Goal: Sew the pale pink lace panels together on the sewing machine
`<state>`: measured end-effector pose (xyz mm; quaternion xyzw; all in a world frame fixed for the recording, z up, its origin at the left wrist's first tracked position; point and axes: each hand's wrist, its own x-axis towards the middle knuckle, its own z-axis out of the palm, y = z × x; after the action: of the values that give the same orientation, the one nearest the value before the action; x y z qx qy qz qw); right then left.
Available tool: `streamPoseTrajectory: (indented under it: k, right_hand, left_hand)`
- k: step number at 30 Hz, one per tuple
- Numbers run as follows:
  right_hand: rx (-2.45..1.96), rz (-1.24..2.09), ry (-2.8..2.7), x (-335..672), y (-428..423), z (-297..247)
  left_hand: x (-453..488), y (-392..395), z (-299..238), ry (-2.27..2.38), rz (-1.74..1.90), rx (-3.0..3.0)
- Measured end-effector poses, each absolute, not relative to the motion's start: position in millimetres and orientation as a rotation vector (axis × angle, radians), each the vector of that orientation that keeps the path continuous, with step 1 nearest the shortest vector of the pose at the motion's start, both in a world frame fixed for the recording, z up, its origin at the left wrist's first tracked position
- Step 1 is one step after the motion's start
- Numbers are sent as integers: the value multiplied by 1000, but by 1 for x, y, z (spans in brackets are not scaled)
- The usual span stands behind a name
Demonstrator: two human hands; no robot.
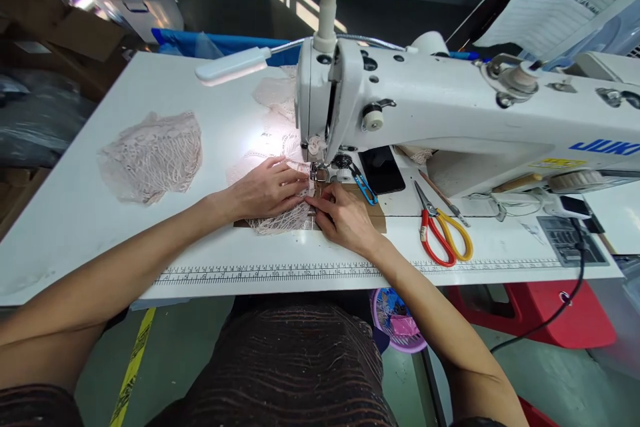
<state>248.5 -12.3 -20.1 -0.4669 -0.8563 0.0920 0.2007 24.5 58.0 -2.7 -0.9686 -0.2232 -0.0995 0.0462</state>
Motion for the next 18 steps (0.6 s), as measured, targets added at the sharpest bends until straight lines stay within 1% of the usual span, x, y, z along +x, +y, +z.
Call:
streamPoseTrajectory:
  k: [7,18]
  right_hand:
    - [-1254,289,-2349,250,-11,-23]
    - [-1253,193,-2369,246,-10,-24]
  left_hand:
    - [22,62,-11,-699,-442,-2980]
    - [17,68,-9,-694,-336,-3048]
